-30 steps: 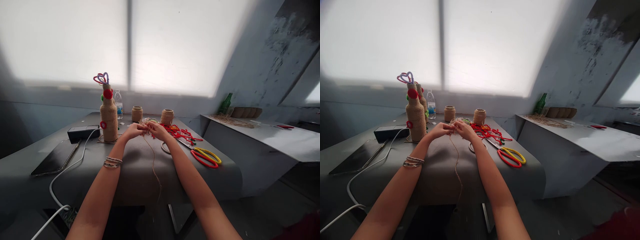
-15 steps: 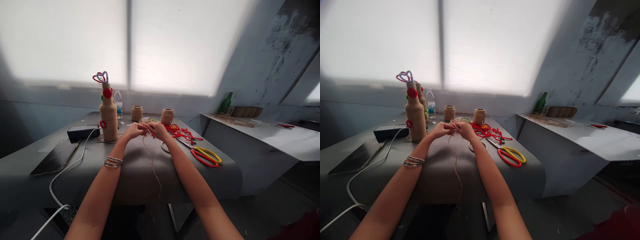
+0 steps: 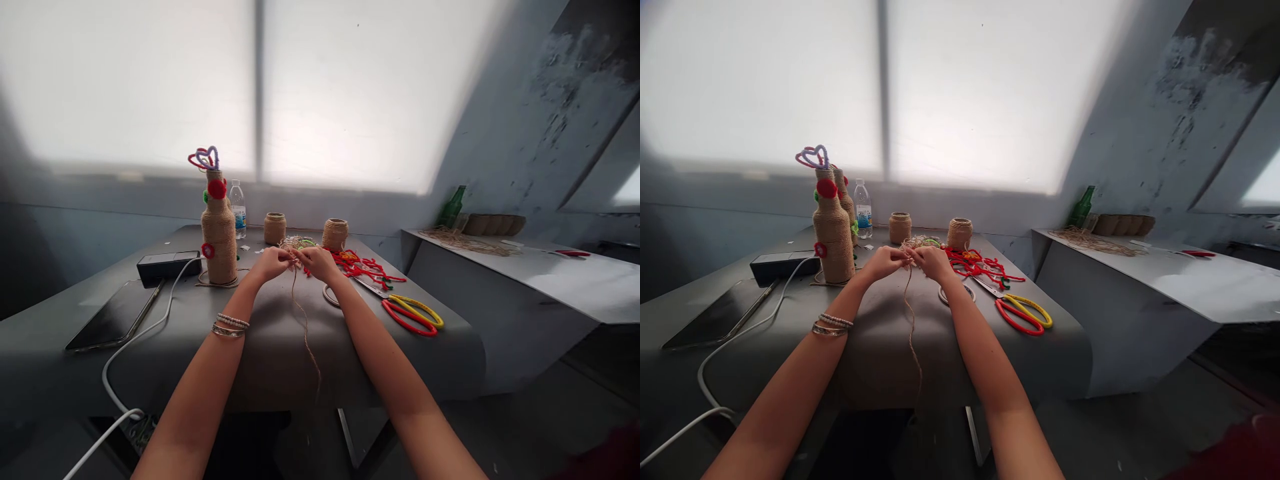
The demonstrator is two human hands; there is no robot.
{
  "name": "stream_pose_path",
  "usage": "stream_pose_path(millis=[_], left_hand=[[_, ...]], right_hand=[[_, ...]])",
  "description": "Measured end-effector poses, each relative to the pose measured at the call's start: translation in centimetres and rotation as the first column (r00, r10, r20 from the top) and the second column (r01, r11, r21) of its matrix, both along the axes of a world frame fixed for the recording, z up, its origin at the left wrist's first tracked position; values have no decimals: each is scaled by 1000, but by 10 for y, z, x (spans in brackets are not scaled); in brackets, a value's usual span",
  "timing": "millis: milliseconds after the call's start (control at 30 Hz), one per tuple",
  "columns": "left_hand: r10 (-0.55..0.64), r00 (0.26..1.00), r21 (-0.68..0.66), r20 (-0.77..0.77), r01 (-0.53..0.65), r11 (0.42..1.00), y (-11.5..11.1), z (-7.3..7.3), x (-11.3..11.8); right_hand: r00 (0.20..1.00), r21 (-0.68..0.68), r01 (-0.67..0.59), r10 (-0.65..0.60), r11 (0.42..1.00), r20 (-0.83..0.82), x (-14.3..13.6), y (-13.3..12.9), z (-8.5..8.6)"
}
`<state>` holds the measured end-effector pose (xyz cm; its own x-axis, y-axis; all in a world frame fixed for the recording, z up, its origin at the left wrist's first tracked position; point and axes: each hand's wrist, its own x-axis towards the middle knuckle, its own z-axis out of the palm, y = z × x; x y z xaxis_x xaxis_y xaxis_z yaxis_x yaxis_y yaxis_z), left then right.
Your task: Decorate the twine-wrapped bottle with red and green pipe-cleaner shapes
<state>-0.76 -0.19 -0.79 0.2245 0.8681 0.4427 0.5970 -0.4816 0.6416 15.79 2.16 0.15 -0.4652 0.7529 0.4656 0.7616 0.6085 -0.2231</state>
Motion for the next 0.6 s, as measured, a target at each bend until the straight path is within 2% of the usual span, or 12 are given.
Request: stream_pose_path(millis=[67, 133, 267, 433, 533, 600], left_hand=[[6, 1000, -17, 5, -6, 1000, -1, 2, 0], [9, 1000, -22, 9, -9, 1000, 0, 2, -1], [18, 1000, -3, 25, -18, 1000, 2, 0, -2], [8, 992, -55, 122, -1, 998, 6, -5, -2], [-8, 955, -171, 297, 61, 983, 11, -7, 0], [-16, 892, -252, 451, 145, 957, 13, -7, 1]], right_hand=[[997, 15, -14, 15, 1000, -72, 3, 0, 1], [991, 36, -85, 89, 996, -102, 4, 1, 0], [975, 98, -218, 220, 971, -11, 4, 2, -3], [989, 225, -138, 122, 965, 82, -1, 1, -4], [994, 319, -88, 60, 944, 95, -2, -1, -2], [998, 360, -56, 40, 931, 52, -2, -3, -2]])
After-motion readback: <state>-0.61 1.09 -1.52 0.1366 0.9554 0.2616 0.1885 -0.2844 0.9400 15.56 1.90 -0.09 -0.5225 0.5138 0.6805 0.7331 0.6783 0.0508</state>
